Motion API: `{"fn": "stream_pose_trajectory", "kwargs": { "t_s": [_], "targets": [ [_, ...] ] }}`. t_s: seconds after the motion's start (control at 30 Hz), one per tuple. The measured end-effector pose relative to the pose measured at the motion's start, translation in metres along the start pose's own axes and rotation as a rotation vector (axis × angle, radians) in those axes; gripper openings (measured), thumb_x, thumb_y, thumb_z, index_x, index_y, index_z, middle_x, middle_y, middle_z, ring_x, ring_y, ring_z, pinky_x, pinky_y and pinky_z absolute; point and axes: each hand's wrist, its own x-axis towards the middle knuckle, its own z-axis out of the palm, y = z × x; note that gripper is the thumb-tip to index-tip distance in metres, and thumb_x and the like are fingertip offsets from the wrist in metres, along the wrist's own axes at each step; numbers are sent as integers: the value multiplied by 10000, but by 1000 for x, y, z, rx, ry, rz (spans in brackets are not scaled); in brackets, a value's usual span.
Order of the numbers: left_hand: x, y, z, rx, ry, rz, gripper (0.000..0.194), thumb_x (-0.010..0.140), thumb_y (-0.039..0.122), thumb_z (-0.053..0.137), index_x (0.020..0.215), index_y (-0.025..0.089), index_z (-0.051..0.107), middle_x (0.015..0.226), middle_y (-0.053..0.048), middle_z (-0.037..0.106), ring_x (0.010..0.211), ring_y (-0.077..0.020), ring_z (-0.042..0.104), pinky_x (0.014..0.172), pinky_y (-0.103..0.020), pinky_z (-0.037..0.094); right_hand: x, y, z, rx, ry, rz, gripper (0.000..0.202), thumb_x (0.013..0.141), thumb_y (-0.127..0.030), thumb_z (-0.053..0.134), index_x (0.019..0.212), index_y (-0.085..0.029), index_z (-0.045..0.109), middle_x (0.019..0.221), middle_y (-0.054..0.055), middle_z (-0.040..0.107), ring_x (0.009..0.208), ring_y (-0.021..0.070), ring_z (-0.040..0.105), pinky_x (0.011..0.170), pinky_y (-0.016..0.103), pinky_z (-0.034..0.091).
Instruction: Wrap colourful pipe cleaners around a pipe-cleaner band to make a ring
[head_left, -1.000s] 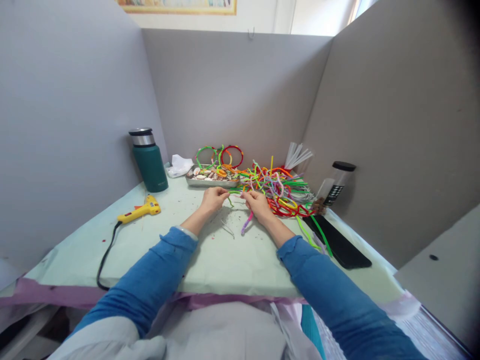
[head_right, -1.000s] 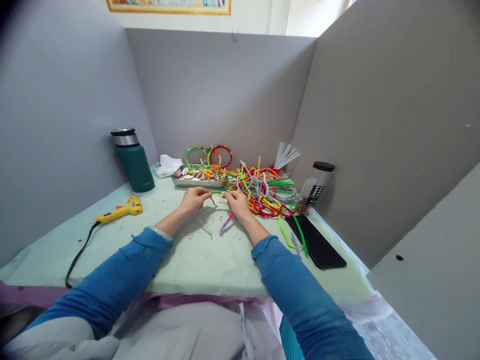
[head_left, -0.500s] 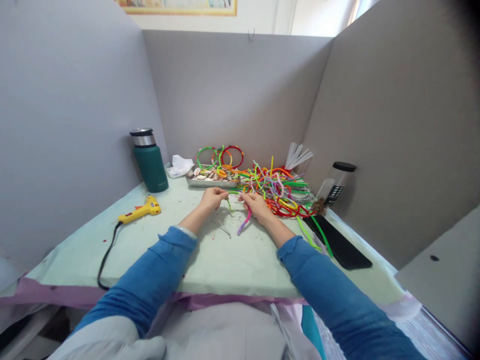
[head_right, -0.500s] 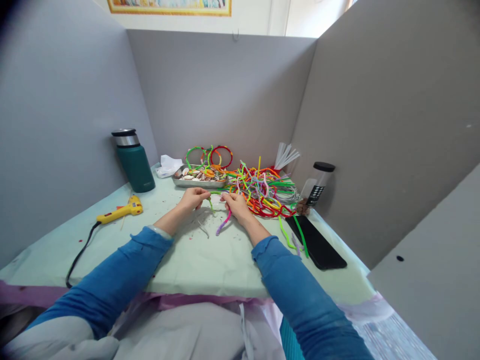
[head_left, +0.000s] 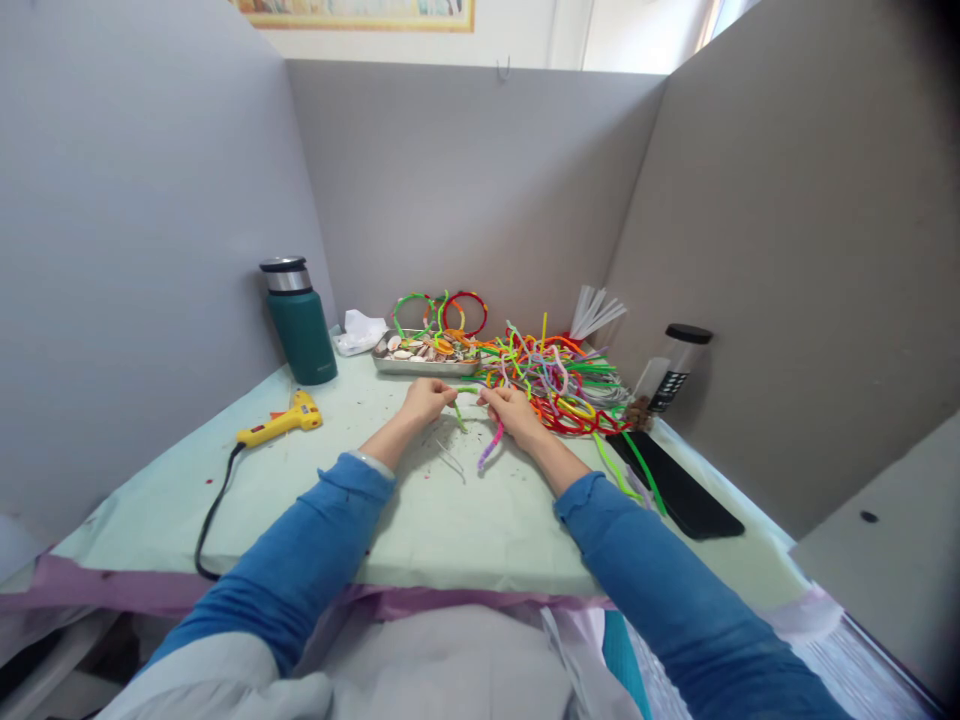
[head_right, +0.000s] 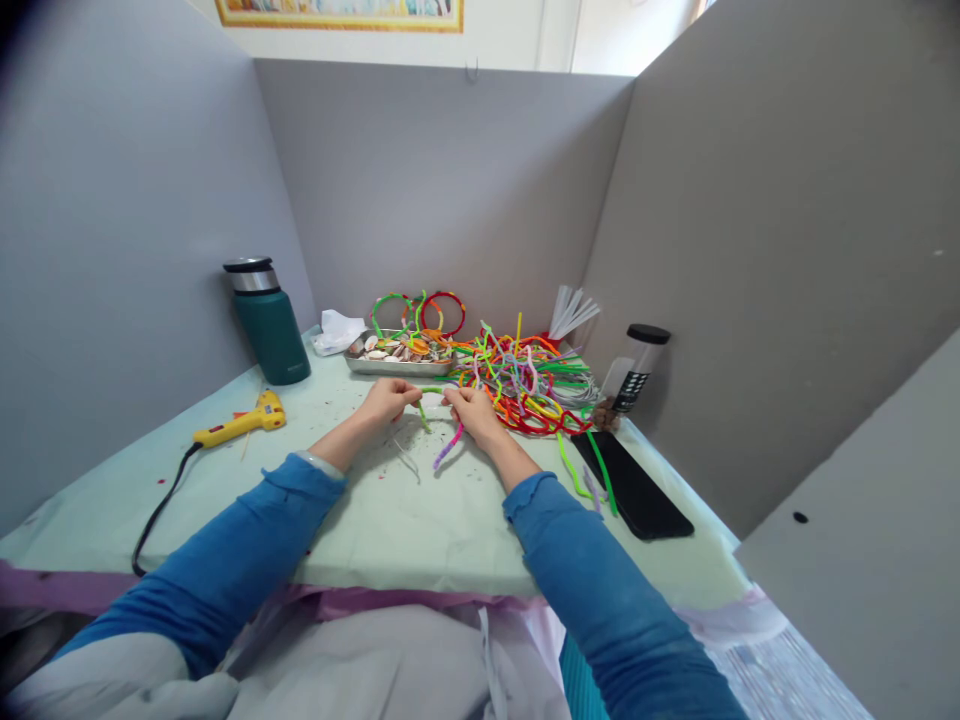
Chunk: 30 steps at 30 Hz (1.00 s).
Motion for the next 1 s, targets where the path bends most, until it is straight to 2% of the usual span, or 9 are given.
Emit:
{"fn": "stream_pose_trajectory", "kwargs": {
  "t_s": [0.13, 0.23, 0.5, 0.6, 0.7, 0.87, 1.0],
  "targets": [
    [1, -2, 1, 12, -9, -1, 221, 748, 326, 593, 677, 127, 658, 453, 25, 531, 331, -61, 371, 399, -212, 270, -1, -2, 0, -9, 10, 10, 339, 747, -473, 560, 690, -146, 633, 437, -49, 450, 404, 78, 311, 440, 240, 235],
    [2, -3, 1, -61, -50, -25, 211, 755, 312, 586, 661, 129, 634, 453, 25, 529, 321, -55, 349, 388, -216, 251, 0, -1, 0, -3, 13, 4, 341, 748, -473, 560, 692, -143, 628, 431, -52, 447, 405, 77, 311, 442, 239, 234],
    [-1, 3, -2, -534, -265, -154, 183, 765, 272, 590, 652, 133, 554, 480, 20, 481, 341, -49, 306, 375, -219, 244, -1, -1, -1, 16, 5, -19, 367, 745, -509, 553, 709, -151, 624, 423, -56, 431, 398, 81, 314, 434, 239, 227],
    [-4, 6, -3, -631, -326, -213, 178, 785, 247, 546, 643, 141, 529, 477, 20, 453, 343, -46, 274, 358, -207, 229, 0, 0, -1, 10, 4, -36, 378, 747, -517, 550, 714, -148, 631, 425, -55, 434, 400, 80, 309, 435, 238, 227],
    [-6, 8, -3, -625, -326, -225, 176, 790, 255, 525, 658, 140, 542, 532, -4, 516, 348, -44, 266, 347, -201, 236, 0, 1, -1, 4, 4, -39, 387, 748, -522, 548, 719, -147, 639, 425, -54, 435, 400, 80, 309, 436, 237, 230],
    [-3, 5, -1, -527, -257, -104, 187, 763, 284, 557, 755, 111, 626, 697, -54, 636, 373, -39, 322, 365, -207, 298, 3, 5, -2, -12, 36, -36, 392, 747, -521, 551, 711, -143, 646, 423, -52, 440, 401, 82, 315, 436, 236, 234],
    [2, 1, 0, -357, -238, -36, 197, 718, 237, 566, 822, 105, 669, 525, -8, 567, 374, -70, 385, 402, -213, 323, 5, 7, -3, -5, 58, -24, 385, 746, -515, 552, 708, -143, 643, 421, -52, 438, 395, 80, 307, 431, 236, 226]
  ]
}}
